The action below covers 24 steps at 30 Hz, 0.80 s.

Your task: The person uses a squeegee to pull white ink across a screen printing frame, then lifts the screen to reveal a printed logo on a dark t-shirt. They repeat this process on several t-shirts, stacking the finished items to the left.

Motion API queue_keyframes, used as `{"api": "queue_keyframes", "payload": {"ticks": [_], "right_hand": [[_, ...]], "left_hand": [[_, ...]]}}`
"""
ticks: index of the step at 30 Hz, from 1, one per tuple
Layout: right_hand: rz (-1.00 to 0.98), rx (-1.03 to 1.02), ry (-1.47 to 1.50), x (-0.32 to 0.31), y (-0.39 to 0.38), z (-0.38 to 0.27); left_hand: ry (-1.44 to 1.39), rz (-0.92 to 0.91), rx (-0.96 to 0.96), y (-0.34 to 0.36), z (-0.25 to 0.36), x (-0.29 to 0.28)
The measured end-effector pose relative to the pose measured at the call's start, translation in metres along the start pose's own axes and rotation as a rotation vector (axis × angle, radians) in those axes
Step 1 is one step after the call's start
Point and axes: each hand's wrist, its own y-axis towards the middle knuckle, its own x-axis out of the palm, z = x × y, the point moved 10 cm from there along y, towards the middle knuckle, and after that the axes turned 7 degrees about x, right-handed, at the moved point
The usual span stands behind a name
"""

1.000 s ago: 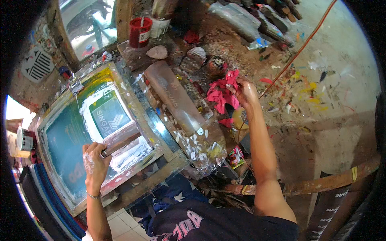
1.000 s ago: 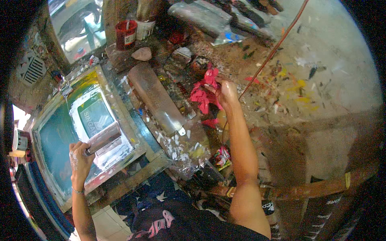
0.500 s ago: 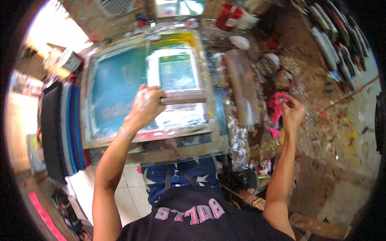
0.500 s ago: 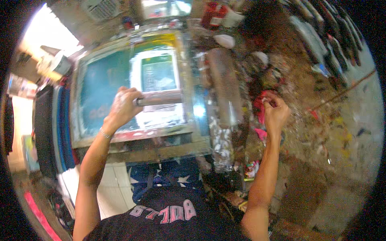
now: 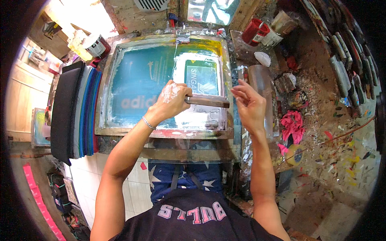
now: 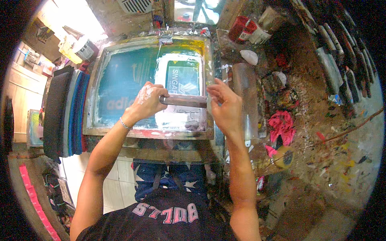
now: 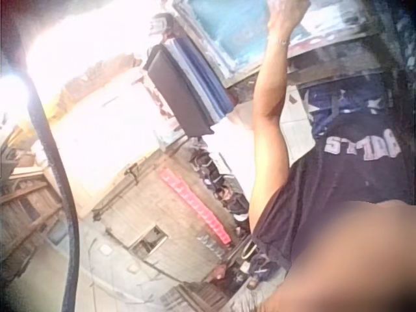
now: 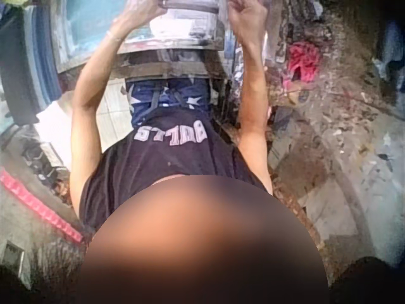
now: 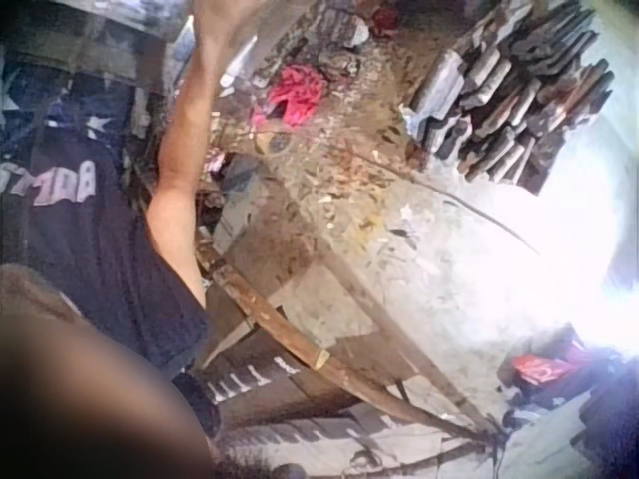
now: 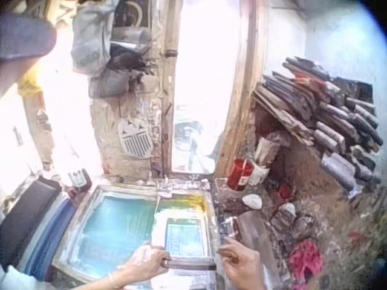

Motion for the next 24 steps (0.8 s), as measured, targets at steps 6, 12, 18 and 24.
{"api": "queue_keyframes", "payload": {"ticks": [6, 12, 18, 24], "right_hand": [[-0.022, 0.003, -0.09, 0.022, 0.006, -0.009], [-0.138, -0.165, -0.444, 0.049, 0.006, -0.023], [-0.441, -0.372, -0.847, 0.116, -0.008, -0.009], [-0.449, -0.339, -0.945, 0.131, 0.029, 0.0]], "left_hand": [[-0.023, 0.065, 0.04, 0.0, 0.003, -0.003], [-0.024, 0.041, 0.02, 0.005, -0.001, -0.007], [-0.089, -0.053, -0.115, 0.017, -0.025, 0.002], [0.009, 0.216, -0.111, -0.04, -0.012, -0.033]]}}
